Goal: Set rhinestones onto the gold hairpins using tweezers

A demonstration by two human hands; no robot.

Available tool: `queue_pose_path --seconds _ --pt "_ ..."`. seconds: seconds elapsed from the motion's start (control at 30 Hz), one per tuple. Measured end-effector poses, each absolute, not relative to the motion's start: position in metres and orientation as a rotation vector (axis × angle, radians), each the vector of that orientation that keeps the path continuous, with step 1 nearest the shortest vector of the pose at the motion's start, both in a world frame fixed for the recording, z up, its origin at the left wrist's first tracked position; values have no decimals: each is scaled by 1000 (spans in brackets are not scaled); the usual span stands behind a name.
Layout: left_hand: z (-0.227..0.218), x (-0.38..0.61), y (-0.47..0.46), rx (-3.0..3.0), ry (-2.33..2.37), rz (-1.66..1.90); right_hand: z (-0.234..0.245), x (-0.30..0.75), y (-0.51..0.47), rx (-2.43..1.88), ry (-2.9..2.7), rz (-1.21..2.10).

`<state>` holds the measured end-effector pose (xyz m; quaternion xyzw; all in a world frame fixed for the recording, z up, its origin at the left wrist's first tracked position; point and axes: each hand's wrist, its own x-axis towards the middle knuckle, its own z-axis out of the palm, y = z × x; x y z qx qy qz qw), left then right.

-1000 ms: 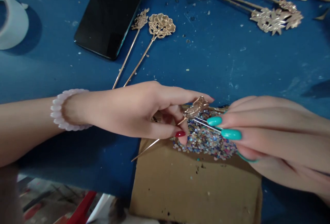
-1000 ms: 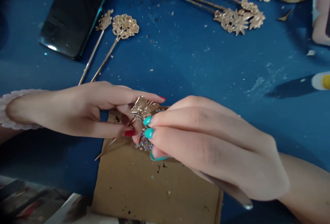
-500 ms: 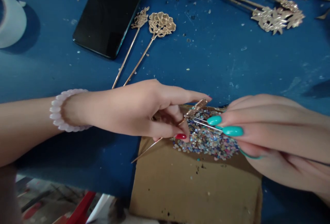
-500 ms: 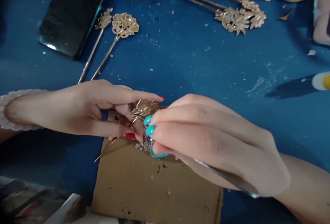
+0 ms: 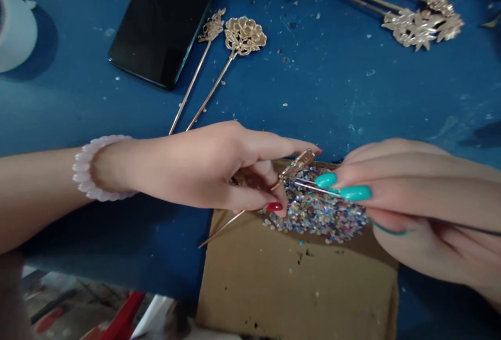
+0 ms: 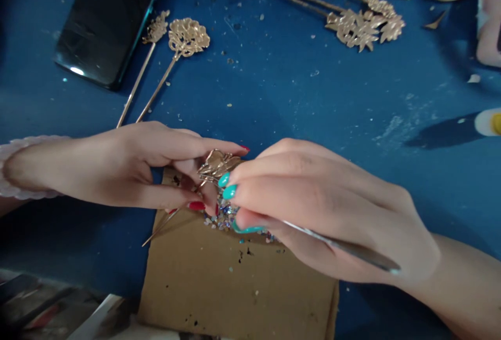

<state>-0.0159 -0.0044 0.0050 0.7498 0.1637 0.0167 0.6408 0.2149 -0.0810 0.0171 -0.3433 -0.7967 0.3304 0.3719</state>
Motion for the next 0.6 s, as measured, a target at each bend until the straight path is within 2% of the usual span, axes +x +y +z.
queue_pose_path --seconds 0.23,0.6 --pt "8 -14 -5 1681 375 -8 17 217 -83 -983 -2071 781" --pt "10 -14 -5 1732 354 -3 17 217 -78 -877 -2102 818"
